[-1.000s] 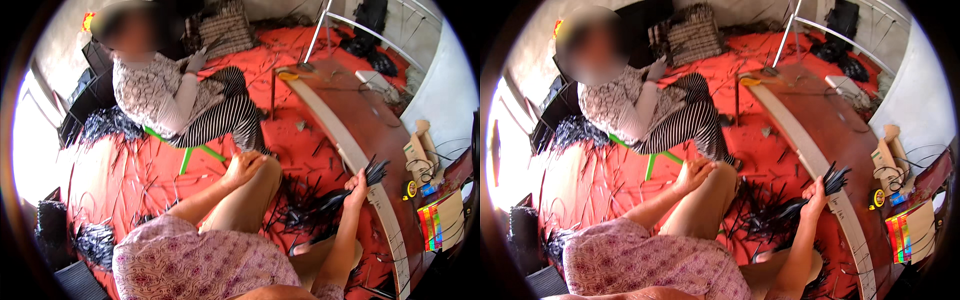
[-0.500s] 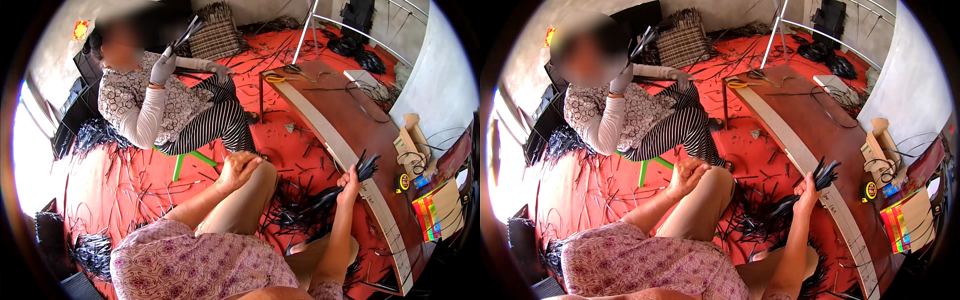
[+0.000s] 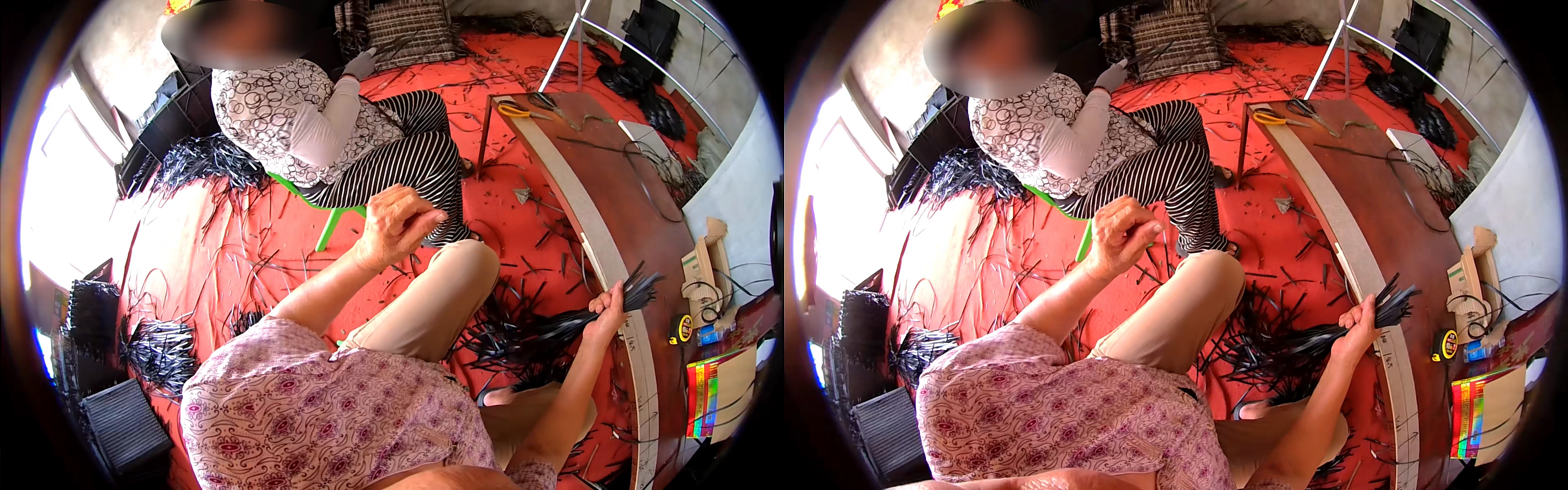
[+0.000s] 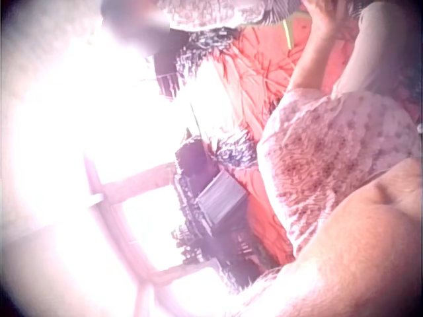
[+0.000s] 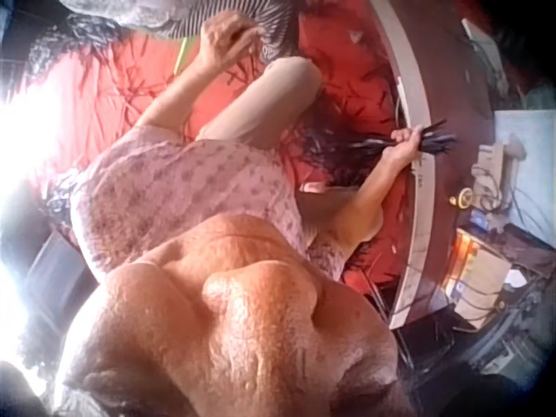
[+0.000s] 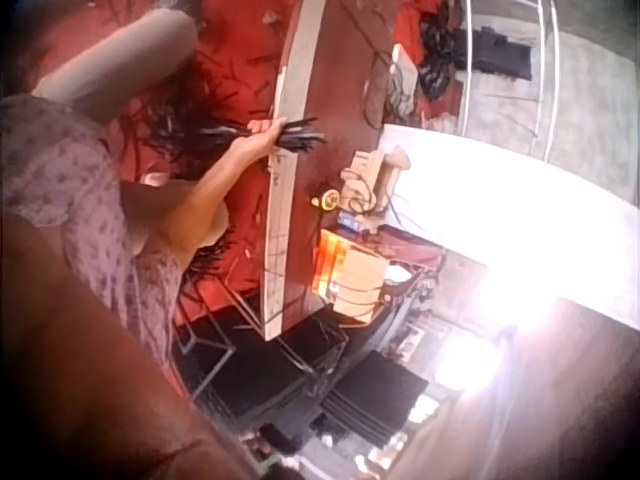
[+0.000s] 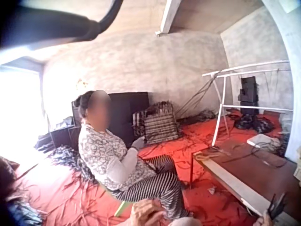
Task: The person sits on the floor and repeatedly cuts black cables into short segments using a knife against a wooden board. They gather the cut pieces into a pile on the floor. Another person sits nearby, also working with cables.
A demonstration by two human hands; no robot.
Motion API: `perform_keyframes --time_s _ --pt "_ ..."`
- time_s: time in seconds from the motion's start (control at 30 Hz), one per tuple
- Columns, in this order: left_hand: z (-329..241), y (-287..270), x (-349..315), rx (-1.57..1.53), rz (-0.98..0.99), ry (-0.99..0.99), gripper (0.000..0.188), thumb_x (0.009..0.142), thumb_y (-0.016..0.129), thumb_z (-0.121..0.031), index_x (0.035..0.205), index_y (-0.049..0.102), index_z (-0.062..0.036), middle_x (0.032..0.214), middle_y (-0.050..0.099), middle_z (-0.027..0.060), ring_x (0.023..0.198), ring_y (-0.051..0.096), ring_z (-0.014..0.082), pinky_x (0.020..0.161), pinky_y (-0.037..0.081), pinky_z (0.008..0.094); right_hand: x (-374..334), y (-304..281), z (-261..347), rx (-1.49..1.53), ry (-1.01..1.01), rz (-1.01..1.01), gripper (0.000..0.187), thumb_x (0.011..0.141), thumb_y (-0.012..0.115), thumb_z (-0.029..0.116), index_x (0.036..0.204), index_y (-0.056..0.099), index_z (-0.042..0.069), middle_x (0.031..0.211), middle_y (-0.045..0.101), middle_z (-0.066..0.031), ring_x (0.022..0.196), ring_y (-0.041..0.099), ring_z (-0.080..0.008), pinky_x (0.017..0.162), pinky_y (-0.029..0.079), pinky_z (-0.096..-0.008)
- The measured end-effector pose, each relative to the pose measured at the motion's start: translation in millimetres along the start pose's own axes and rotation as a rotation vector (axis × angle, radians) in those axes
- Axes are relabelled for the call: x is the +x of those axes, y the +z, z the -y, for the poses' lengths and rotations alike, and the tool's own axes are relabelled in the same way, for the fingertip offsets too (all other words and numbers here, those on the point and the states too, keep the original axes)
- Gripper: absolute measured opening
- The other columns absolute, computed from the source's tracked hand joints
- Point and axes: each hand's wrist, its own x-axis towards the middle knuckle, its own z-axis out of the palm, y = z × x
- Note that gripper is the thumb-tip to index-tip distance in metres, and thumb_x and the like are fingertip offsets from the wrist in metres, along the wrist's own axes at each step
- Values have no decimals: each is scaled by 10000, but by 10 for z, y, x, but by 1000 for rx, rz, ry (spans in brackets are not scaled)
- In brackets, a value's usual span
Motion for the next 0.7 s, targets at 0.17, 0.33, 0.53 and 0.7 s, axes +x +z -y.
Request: perform_keyframes --time_s 0.17,0.33,0.53,0.7 --pt "31 35 -90 -34 30 -4 158 780 702 -124 724 567 -61 604 545 50 523 517 222 505 406 331 59 -33 -75 -12 -15 -31 320 860 688 279 684 453 152 556 311 72 445 302 -46 414 267 -230" --pt "-7 104 -121 -63 89 5 173 749 735 -112 704 579 -52 608 551 51 544 548 228 532 423 341 47 -14 -68 -24 -7 -23 320 852 695 281 684 457 148 551 307 71 442 304 -42 412 276 -225" --pt "-23 139 -81 -12 -17 20 225 728 770 -156 698 568 -60 600 524 33 533 508 220 526 410 346 37 9 -60 -36 -37 -14 327 855 689 282 679 453 139 541 310 69 431 311 -44 411 295 -223" --pt "274 182 39 309 -259 12 987 558 863 -412 1304 360 -6 1175 472 181 1063 446 340 896 382 454 81 -48 -103 -72 -37 8 334 893 642 302 682 435 146 539 336 72 424 308 -38 421 290 -216"
